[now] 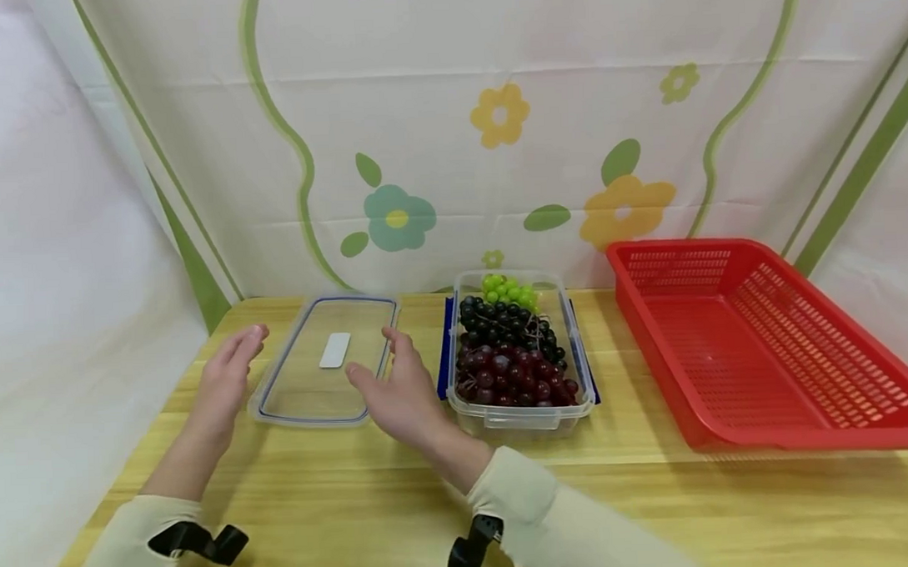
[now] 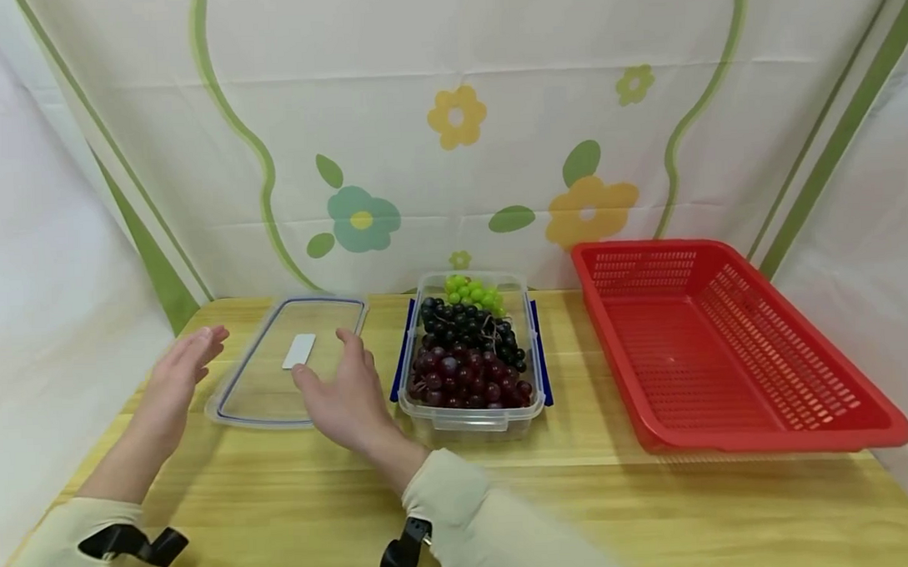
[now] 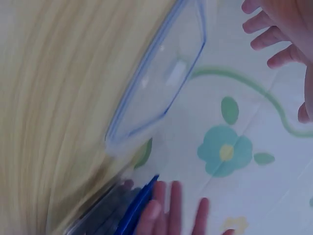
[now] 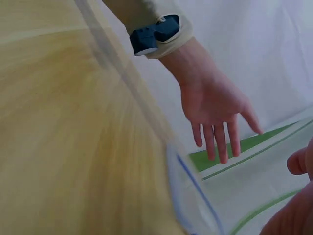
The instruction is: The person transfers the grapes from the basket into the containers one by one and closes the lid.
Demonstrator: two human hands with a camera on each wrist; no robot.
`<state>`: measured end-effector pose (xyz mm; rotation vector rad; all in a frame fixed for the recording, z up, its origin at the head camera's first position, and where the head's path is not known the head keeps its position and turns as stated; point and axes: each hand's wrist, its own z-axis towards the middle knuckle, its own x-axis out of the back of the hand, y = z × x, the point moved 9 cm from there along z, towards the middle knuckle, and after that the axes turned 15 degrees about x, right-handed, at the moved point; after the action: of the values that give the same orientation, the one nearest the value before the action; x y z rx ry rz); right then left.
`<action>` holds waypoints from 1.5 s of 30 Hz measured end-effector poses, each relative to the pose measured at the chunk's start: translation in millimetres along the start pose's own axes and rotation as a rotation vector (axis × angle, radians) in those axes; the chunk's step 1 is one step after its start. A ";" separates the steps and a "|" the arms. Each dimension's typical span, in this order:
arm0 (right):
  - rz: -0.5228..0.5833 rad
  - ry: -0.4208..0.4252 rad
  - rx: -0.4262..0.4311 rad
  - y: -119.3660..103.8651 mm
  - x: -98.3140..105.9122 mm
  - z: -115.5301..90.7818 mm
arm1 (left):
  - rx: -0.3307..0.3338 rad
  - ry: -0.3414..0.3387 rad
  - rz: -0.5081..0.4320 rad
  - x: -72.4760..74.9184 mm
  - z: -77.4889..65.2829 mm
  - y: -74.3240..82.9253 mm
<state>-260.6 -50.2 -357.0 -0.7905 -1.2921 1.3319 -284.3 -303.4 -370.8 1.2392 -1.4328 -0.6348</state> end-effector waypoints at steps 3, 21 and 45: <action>-0.006 0.042 -0.085 21.5 -9.9 2.5 | 0.059 -0.051 -0.031 3.7 7.7 -15.3; 0.052 0.034 -0.063 56.2 -30.0 19.6 | 0.214 -0.225 -0.176 -9.1 11.7 -42.4; 0.060 0.128 0.142 -46.6 81.1 18.0 | 0.144 0.015 -0.550 -39.7 -34.5 59.1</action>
<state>-283.8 15.4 -292.0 -0.8068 -1.0685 1.3812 -277.4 -240.1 -323.9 1.7704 -1.1367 -0.8958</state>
